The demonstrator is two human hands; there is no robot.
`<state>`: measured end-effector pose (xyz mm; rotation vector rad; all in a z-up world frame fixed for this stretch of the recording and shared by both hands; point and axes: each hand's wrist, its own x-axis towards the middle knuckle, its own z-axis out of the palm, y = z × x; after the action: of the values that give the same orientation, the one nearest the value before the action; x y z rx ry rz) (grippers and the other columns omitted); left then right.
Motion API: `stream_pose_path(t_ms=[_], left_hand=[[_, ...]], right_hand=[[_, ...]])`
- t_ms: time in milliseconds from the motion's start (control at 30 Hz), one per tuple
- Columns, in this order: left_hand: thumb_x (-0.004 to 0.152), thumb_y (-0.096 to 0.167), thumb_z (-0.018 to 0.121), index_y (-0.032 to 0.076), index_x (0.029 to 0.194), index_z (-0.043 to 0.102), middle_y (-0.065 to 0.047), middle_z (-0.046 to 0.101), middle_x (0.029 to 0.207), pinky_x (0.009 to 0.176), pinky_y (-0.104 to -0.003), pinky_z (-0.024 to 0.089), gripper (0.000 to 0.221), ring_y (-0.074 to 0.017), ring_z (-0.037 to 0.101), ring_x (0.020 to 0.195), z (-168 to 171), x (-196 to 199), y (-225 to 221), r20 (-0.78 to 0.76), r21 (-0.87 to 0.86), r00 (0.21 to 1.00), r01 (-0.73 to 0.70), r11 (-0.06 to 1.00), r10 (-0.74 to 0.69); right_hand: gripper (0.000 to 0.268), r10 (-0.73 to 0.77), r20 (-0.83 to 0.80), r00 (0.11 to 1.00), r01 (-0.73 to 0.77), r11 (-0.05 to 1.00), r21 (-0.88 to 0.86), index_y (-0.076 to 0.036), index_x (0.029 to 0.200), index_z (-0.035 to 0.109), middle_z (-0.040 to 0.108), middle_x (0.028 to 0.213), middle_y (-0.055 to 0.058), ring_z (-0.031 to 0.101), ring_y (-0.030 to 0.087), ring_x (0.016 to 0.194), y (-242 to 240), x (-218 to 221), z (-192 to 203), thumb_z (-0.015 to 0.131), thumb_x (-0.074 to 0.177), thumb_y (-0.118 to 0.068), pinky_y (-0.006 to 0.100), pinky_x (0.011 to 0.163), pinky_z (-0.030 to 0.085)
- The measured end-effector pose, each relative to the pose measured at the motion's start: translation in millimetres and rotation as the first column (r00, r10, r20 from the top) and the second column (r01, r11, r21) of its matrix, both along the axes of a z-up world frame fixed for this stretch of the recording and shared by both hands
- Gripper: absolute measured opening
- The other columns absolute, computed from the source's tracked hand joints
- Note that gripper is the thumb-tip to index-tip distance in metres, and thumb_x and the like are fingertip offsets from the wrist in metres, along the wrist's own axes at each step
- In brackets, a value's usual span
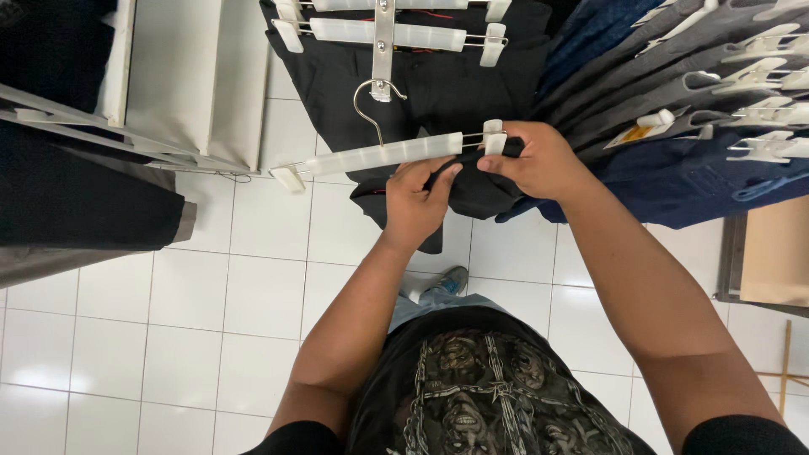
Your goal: The person hangs pairs of pants on a multi-tiered hanger by sliding the pant legs through the clips.
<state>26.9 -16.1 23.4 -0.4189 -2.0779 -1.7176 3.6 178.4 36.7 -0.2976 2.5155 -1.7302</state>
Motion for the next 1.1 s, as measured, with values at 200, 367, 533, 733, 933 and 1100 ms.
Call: stream_pose_path(t_ms=[200, 367, 533, 733, 933, 1100], left_hand=[[0.078, 0.015, 0.077, 0.008, 0.100, 0.059, -0.008, 0.067, 0.096, 0.077, -0.037, 0.049, 0.029, -0.0286, 0.065, 0.088, -13, 3, -14, -0.046, -0.133, 0.998, 0.028, 0.991, -0.034], [0.075, 0.025, 0.080, 0.007, 0.086, 0.053, -0.011, 0.061, 0.100, 0.078, -0.040, 0.048, 0.034, -0.0319, 0.062, 0.090, -67, 19, -60, -0.127, -0.362, 0.991, -0.004, 0.932, -0.045], [0.080, 0.017, 0.074, 0.014, 0.073, 0.057, 0.000, 0.062, 0.080, 0.073, -0.032, 0.044, 0.018, -0.0223, 0.064, 0.081, -121, 35, -107, -0.105, -0.503, 0.993, -0.001, 0.865, -0.059], [0.078, 0.003, 0.073, 0.004, 0.089, 0.062, -0.010, 0.066, 0.094, 0.071, -0.035, 0.051, 0.016, -0.0307, 0.064, 0.086, -86, 21, -137, 0.012, -0.318, 1.000, -0.011, 0.948, 0.016], [0.075, -0.007, 0.073, 0.009, 0.082, 0.066, -0.003, 0.063, 0.082, 0.060, -0.026, 0.049, 0.019, -0.0193, 0.061, 0.071, -73, 3, -177, 0.192, -0.180, 0.977, -0.055, 0.982, 0.090], [0.085, -0.009, 0.060, 0.004, 0.090, 0.055, -0.006, 0.063, 0.086, 0.070, -0.025, 0.045, 0.015, -0.0106, 0.055, 0.074, -52, -12, -193, 0.387, 0.139, 0.909, 0.106, 0.985, -0.152]], right_hand=[[0.024, -0.021, 0.063, 0.998, 0.031, 0.988, -0.154, -0.003, 0.099, 0.066, 0.068, 0.085, 0.007, 0.059, 0.012, 0.085, 13, 2, -29, 0.079, 0.080, -0.013, 0.030, 0.076, 0.048], [0.021, -0.073, 0.102, 0.992, 0.088, 0.984, -0.155, -0.006, 0.091, 0.067, 0.067, 0.081, 0.003, 0.060, 0.011, 0.080, 12, 5, -16, 0.081, 0.078, -0.015, 0.029, 0.076, 0.047], [0.019, -0.083, 0.111, 0.990, 0.101, 0.979, -0.174, -0.004, 0.089, 0.066, 0.066, 0.079, 0.003, 0.055, 0.009, 0.081, 18, 7, -28, 0.080, 0.079, -0.013, 0.030, 0.078, 0.046], [0.022, -0.116, 0.104, 0.988, 0.139, 0.960, -0.245, -0.005, 0.086, 0.065, 0.064, 0.079, 0.002, 0.054, 0.008, 0.080, 16, 7, -35, 0.083, 0.075, -0.011, 0.026, 0.079, 0.045], [0.023, -0.195, 0.108, 0.975, 0.216, 0.943, -0.254, -0.004, 0.087, 0.064, 0.063, 0.080, 0.002, 0.052, 0.007, 0.084, 19, 19, -40, 0.083, 0.074, -0.008, 0.026, 0.082, 0.045], [0.027, -0.250, 0.094, 0.964, 0.259, 0.960, -0.105, -0.006, 0.090, 0.064, 0.062, 0.084, 0.003, 0.052, 0.010, 0.085, 18, 20, -27, 0.084, 0.074, -0.014, 0.028, 0.085, 0.043]])
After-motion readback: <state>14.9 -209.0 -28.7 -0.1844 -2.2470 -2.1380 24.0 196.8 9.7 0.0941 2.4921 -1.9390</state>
